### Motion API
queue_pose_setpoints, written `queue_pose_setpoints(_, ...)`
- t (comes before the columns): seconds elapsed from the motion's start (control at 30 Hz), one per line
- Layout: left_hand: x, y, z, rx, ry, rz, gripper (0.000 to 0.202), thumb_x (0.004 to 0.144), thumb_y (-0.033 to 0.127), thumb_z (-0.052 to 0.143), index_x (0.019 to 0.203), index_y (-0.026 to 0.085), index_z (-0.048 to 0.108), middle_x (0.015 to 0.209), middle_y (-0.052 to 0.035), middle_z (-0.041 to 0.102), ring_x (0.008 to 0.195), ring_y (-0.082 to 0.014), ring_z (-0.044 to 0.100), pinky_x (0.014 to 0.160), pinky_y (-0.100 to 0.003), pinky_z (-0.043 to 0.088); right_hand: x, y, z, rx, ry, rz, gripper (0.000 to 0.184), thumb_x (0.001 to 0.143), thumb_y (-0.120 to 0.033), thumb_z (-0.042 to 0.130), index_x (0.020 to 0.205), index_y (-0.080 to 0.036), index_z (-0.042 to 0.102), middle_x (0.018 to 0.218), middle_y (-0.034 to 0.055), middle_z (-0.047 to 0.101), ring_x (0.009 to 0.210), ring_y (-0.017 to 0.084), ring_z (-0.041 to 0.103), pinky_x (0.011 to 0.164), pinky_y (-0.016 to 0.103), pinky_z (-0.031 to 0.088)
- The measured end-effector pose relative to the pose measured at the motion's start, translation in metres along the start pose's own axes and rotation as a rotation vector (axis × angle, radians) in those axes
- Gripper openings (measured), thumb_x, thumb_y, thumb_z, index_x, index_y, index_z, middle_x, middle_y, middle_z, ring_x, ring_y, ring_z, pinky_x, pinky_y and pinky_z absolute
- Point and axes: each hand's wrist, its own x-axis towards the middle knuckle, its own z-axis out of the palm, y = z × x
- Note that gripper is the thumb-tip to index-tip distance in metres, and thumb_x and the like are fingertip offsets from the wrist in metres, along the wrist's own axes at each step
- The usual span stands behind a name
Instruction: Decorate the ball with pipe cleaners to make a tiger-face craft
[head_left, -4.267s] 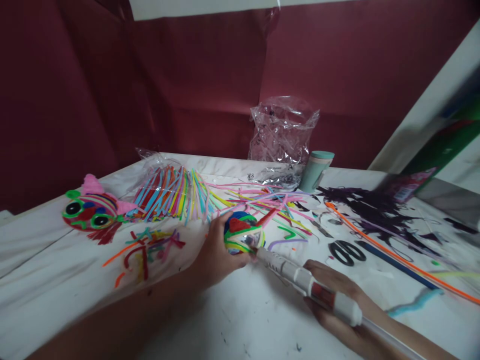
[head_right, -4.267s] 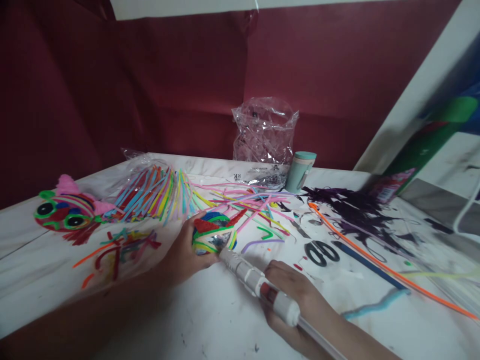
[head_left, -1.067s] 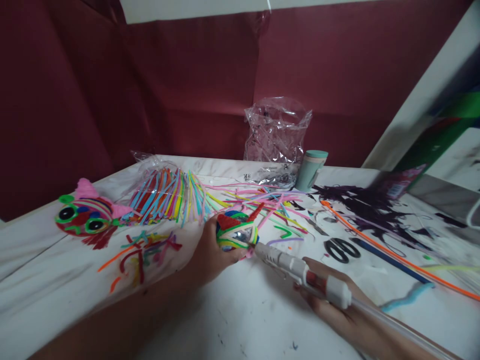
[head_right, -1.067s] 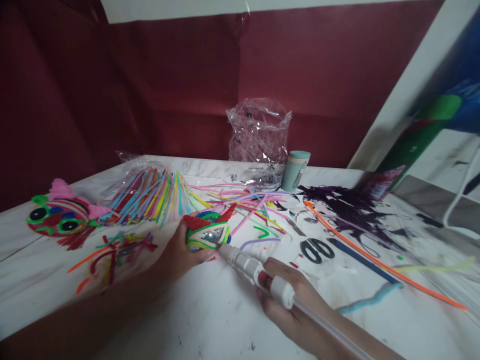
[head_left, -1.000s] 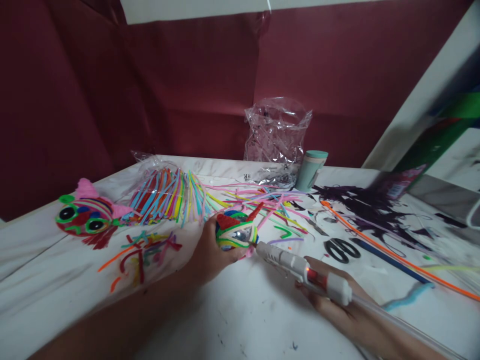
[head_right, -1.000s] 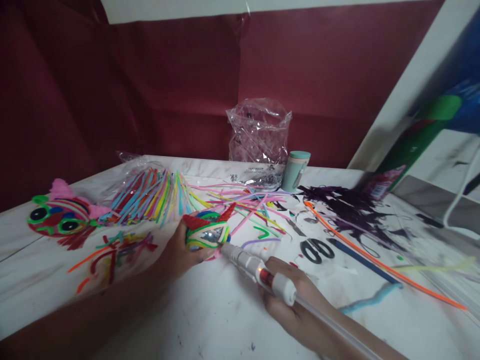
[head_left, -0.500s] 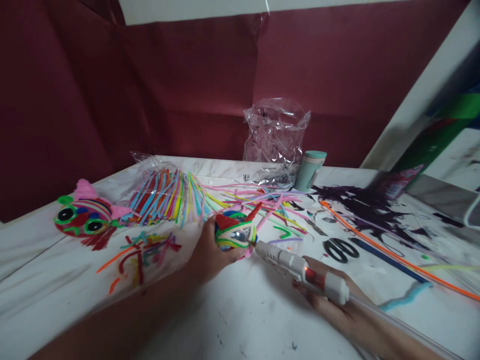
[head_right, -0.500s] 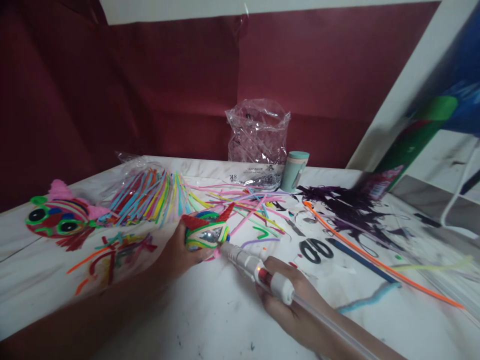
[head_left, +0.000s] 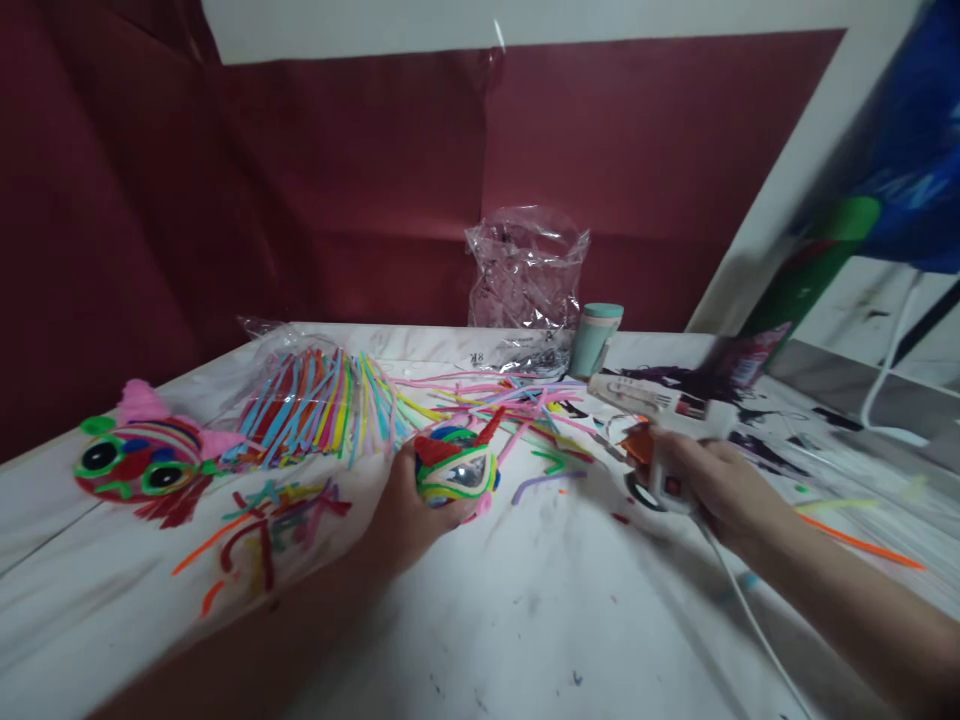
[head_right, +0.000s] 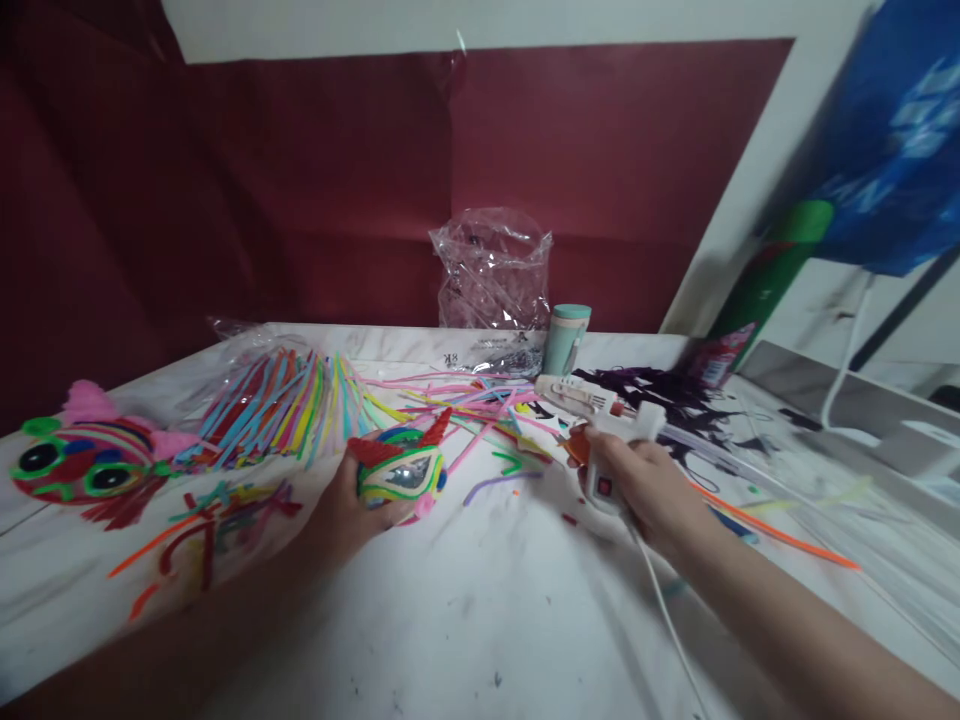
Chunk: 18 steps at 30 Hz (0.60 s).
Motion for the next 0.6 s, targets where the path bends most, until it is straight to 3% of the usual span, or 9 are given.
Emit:
queue_pose_setpoints(0.1, 0.002, -0.002, 0.000, 0.023, 0.003, 0.003, 0.077, 0.054, 0.035, 0.080, 0.121, 0.020, 0.045, 0.115, -0.0100, 0.062, 0.105, -0.0282, 0.061, 0.093, -0.043, 0.048, 0.022, 0.009, -0.012, 0.109, -0.001, 0.208, 0.022, 0.081, -0.028, 0.062, 0.065, -0.013, 0.063, 0.051, 0.0054, 0.065, 0.041, 0.013, 0.057, 0.039, 0.020, 0.045)
queue_pose_setpoints(0.2, 0.004, -0.003, 0.000, 0.039, 0.035, 0.015, 0.075, 0.055, 0.034, 0.079, 0.120, 0.022, 0.046, 0.114, -0.0077, 0.062, 0.105, -0.0278, 0.062, 0.093, -0.042, 0.049, 0.033, 0.021, -0.024, 0.121, -0.046, 0.263, 0.018, 0.083, -0.026, 0.060, 0.073, -0.012, 0.063, 0.055, 0.0070, 0.067, 0.043, 0.013, 0.059, 0.040, 0.020, 0.047)
queue_pose_setpoints(0.37, 0.003, 0.004, 0.001, 0.014, 0.058, 0.013, 0.067, 0.051, 0.036, 0.079, 0.111, 0.022, 0.052, 0.104, -0.0058, 0.066, 0.098, -0.0281, 0.064, 0.086, -0.039, 0.052, 0.039, 0.024, -0.036, -0.147, 0.086, 0.309, 0.025, 0.086, -0.035, 0.057, 0.075, -0.013, 0.061, 0.056, 0.0085, 0.068, 0.048, 0.017, 0.064, 0.043, 0.025, 0.051)
queue_pose_setpoints(0.47, 0.002, 0.007, 0.001, 0.022, 0.090, -0.015, 0.063, 0.050, 0.036, 0.079, 0.106, 0.023, 0.054, 0.099, -0.0054, 0.067, 0.094, -0.0287, 0.065, 0.084, -0.040, 0.052, 0.041, 0.022, -0.043, -0.277, 0.131, 0.308, 0.030, 0.083, -0.039, 0.061, 0.068, -0.014, 0.062, 0.050, 0.0047, 0.063, 0.040, 0.015, 0.058, 0.037, 0.023, 0.044)
queue_pose_setpoints(0.6, 0.003, 0.005, 0.001, 0.014, 0.081, -0.026, 0.062, 0.052, 0.039, 0.078, 0.106, 0.022, 0.053, 0.098, -0.0056, 0.067, 0.093, -0.0288, 0.065, 0.085, -0.042, 0.051, 0.038, 0.017, -0.061, -0.474, 0.175, 0.283, 0.034, 0.081, -0.040, 0.062, 0.056, -0.017, 0.059, 0.043, 0.0027, 0.058, 0.039, 0.015, 0.055, 0.041, 0.024, 0.042)
